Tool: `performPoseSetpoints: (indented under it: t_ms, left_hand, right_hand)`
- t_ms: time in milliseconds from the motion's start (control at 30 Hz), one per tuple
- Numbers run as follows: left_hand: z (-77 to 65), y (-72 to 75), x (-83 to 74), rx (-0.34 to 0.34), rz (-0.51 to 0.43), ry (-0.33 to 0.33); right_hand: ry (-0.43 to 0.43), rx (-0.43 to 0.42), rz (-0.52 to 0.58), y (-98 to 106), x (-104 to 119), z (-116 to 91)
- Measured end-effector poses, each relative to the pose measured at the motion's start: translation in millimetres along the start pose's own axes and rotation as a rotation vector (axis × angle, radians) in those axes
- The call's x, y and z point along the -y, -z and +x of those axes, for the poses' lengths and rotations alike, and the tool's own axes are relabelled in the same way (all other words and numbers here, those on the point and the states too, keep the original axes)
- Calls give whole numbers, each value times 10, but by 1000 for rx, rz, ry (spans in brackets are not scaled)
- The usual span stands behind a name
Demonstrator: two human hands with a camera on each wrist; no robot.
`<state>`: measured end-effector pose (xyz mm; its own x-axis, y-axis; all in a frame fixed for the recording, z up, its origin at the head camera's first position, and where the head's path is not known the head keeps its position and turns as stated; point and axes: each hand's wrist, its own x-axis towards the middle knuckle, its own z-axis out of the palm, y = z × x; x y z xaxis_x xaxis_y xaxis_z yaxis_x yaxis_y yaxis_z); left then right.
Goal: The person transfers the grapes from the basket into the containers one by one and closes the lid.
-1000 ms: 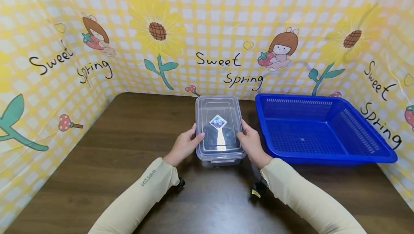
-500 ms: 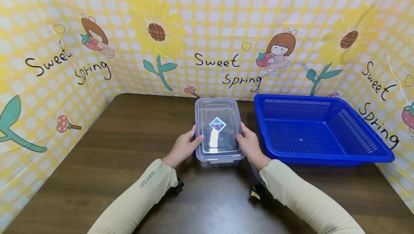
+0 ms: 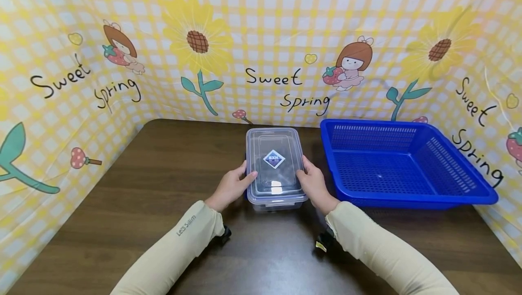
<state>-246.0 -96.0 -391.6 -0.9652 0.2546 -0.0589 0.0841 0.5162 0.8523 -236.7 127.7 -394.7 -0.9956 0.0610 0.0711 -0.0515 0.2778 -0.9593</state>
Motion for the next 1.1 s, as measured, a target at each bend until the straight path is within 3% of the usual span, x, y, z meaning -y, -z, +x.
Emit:
performPoseSetpoints:
  t_ms: [600,1100]
  left_hand:
    - [22,-7,25,33,20,54]
    - [6,-29,36,33,39,38]
  right_hand:
    - [-37,25,-16,-4,-31,3]
    - [-78,63,47,23,-86,22]
